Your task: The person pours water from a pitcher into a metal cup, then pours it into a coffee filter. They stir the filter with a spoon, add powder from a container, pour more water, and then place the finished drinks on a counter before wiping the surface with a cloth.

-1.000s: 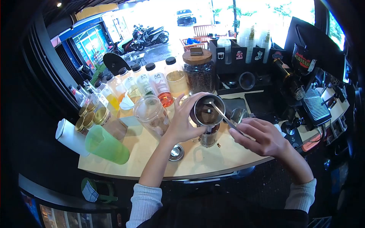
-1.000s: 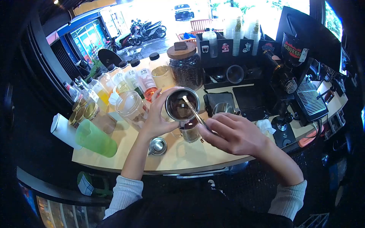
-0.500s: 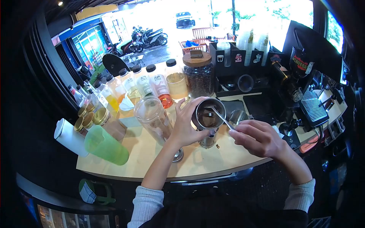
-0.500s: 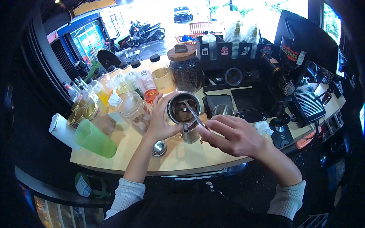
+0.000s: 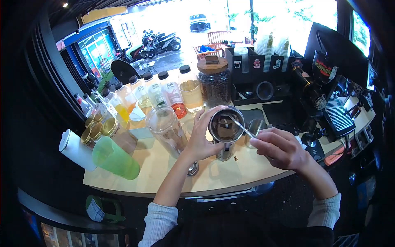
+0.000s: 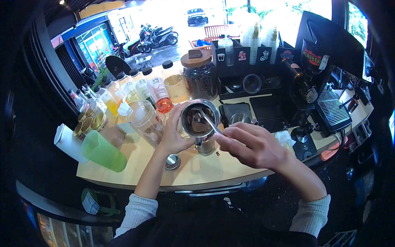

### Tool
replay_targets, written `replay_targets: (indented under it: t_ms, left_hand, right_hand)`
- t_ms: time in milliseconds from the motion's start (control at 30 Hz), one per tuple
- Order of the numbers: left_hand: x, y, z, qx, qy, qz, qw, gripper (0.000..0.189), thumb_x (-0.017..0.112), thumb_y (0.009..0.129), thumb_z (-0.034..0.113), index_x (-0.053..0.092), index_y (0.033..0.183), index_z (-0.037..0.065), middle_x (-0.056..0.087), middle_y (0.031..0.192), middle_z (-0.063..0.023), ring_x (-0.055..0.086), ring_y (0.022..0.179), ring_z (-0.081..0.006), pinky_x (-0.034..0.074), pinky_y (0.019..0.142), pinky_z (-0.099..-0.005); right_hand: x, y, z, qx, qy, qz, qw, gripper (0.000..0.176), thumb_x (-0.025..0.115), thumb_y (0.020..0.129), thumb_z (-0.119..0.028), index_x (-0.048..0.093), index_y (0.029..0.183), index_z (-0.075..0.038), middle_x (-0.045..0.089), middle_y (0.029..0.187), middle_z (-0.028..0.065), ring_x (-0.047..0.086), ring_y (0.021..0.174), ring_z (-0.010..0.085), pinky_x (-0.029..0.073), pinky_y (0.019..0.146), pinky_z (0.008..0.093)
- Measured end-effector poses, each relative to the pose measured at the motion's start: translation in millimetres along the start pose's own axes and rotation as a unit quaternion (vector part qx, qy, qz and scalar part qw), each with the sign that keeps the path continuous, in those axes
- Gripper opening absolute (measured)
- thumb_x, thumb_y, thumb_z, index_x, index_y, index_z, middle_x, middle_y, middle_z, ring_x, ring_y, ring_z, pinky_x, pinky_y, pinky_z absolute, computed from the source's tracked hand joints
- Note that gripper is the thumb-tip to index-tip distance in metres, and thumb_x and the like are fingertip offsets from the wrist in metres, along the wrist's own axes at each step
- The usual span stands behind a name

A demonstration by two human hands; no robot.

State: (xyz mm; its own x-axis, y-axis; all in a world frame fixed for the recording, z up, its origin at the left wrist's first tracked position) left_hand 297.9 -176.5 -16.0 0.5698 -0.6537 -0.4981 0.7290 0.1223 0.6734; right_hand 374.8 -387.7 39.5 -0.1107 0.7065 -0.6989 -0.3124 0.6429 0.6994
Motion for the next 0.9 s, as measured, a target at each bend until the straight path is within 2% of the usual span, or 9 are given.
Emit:
replay_targets:
  t_ms: [133,267,433,500,633,733,800,867,900]
  left_hand:
    - [-1,0,-2,0.001,-0.004,0.002,1.000,0.083,0.072,0.055,0.022,0.041,0.132,0.014,0.053,0.127,-0.0065,0.047,0.122,-0.0249,0.015,0.110,-0.0499]
    - [-1,0,-2,-0.001,-0.022,0.002,1.000,0.083,0.072,0.055,0.021,0.041,0.132,0.013,0.054,0.127,-0.0071,0.047,0.122,-0.0253,0.016,0.110,-0.0492]
    - [-2,1,-1,0.001,-0.022,-0.004,1.000,0.083,0.072,0.056,0.019,0.041,0.132,0.012,0.053,0.127,-0.0080,0.047,0.122,-0.0255,0.017,0.110,-0.0483]
    - [-2,1,-1,0.007,-0.024,0.001,1.000,0.082,0.072,0.056,0.018,0.041,0.132,0.012,0.053,0.127,-0.0080,0.046,0.122,-0.0256,0.017,0.110,-0.0480]
    - [-2,1,-5,0.013,-0.029,-0.003,0.999,0.081,0.072,0.057,0.018,0.041,0.132,0.011,0.052,0.128,-0.0080,0.046,0.123,-0.0257,0.017,0.109,-0.0471]
    - [-1,2,-4,0.015,-0.035,-0.010,0.999,0.081,0.072,0.058,0.018,0.041,0.132,0.012,0.051,0.129,-0.0079,0.045,0.124,-0.0257,0.017,0.110,-0.0466]
    - [-1,3,-5,0.013,-0.032,-0.010,0.999,0.081,0.072,0.058,0.019,0.040,0.133,0.012,0.051,0.129,-0.0079,0.044,0.124,-0.0256,0.017,0.110,-0.0462]
    - [-1,2,-7,0.036,0.012,-0.008,0.999,0.083,0.080,0.057,0.017,0.042,0.130,0.005,0.049,0.128,-0.0131,0.047,0.120,-0.0270,0.035,0.103,-0.0385]
    - [0,2,-6,0.037,0.011,-0.009,0.999,0.083,0.080,0.057,0.017,0.042,0.130,0.005,0.049,0.128,-0.0131,0.047,0.120,-0.0270,0.035,0.103,-0.0385]
  right_hand:
    - [1,-1,-7,-0.027,0.018,-0.009,0.999,0.048,0.070,0.073,-0.007,0.054,0.117,-0.001,0.059,0.086,0.0077,0.062,0.076,0.0226,0.053,0.059,0.0318]
    - [0,-3,-1,0.008,0.009,-0.006,1.000,0.045,0.069,0.073,-0.009,0.056,0.115,0.000,0.059,0.087,0.0071,0.063,0.079,0.0230,0.054,0.062,0.0332]
    - [0,-1,-6,-0.019,0.010,0.001,1.000,0.042,0.069,0.073,-0.009,0.057,0.113,0.000,0.058,0.087,0.0077,0.063,0.078,0.0234,0.054,0.062,0.0318]
    - [-2,-2,-1,0.014,0.008,0.006,1.000,0.040,0.069,0.074,-0.011,0.059,0.111,-0.001,0.058,0.086,0.0077,0.063,0.078,0.0235,0.055,0.064,0.0319]
    - [1,0,-7,-0.012,0.015,0.004,1.000,0.040,0.070,0.072,-0.006,0.058,0.110,-0.001,0.058,0.082,0.0080,0.062,0.073,0.0226,0.054,0.060,0.0316]
    - [-3,0,1,0.027,0.012,0.009,1.000,0.038,0.070,0.073,-0.007,0.057,0.109,-0.001,0.058,0.082,0.0079,0.062,0.073,0.0230,0.054,0.061,0.0327]
    - [0,0,-5,-0.008,0.026,0.009,1.000,0.038,0.069,0.074,-0.006,0.057,0.110,-0.001,0.058,0.083,0.0081,0.062,0.074,0.0234,0.054,0.061,0.0331]
    - [3,0,-6,-0.011,0.009,0.002,1.000,0.039,0.069,0.075,-0.008,0.057,0.112,-0.001,0.057,0.082,0.0071,0.061,0.074,0.0220,0.053,0.059,0.0323]
    - [4,0,-4,-0.010,0.007,0.002,1.000,0.039,0.069,0.075,-0.008,0.057,0.112,-0.001,0.057,0.082,0.0071,0.061,0.074,0.0220,0.053,0.059,0.0323]
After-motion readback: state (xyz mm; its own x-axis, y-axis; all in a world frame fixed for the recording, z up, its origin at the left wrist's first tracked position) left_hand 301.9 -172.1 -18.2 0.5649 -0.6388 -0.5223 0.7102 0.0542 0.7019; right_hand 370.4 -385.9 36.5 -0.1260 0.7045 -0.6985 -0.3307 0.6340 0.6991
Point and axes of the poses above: each hand's wrist, its own y-axis towards the middle knuckle, its own x-axis out of the palm, z = x × y, the point moved 3 cm from there along y, towards the middle knuckle
